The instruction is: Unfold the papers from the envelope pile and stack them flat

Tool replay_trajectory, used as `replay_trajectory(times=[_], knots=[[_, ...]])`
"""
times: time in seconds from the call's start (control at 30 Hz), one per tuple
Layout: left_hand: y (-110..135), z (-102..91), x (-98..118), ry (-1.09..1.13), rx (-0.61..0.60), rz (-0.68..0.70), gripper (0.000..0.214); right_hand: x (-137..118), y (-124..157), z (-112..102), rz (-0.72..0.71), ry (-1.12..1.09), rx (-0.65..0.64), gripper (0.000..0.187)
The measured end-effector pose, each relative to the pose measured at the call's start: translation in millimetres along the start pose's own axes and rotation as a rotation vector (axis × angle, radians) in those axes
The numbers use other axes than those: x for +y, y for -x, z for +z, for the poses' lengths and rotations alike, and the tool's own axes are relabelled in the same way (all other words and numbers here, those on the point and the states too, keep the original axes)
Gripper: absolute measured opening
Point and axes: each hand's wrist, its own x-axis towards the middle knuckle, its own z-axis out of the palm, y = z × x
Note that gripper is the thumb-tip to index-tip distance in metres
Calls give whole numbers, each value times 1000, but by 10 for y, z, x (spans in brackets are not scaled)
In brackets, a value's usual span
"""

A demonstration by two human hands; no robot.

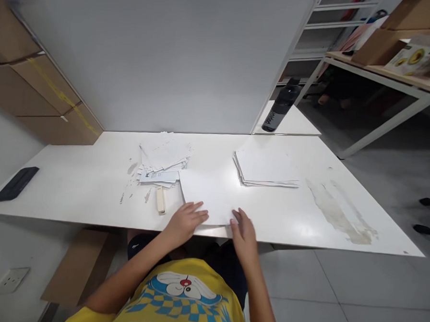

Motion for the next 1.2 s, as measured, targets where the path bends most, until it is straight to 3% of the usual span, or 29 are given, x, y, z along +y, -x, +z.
replay_trajectory(times=[0.1,0.2,0.3,0.37,0.43,0.63,0.83,1.0,1.2], knots=[[84,142,302,-42,-48,67,44,-187,146,186,59,-71,-21,67],[176,222,431,-82,-74,81,45,-279,184,170,-84,35,-68,57],[264,286,431,-137,-52,141,45,-252,250,94,-319,158,-330,47],[314,334,402,-175,-22,170,46,-161,330,63,-410,245,-494,54],[352,384,375,-206,-1,156,50,-33,409,42,-456,368,-540,65],[384,466,354,-277,53,143,59,268,501,-62,-524,620,-374,74],[360,443,340,-292,84,168,54,129,522,-146,-576,650,-144,71],[356,452,321,-291,90,219,50,-41,532,-35,-723,590,-198,71],[362,496,307,-312,186,218,53,216,528,34,-749,561,-233,69]])
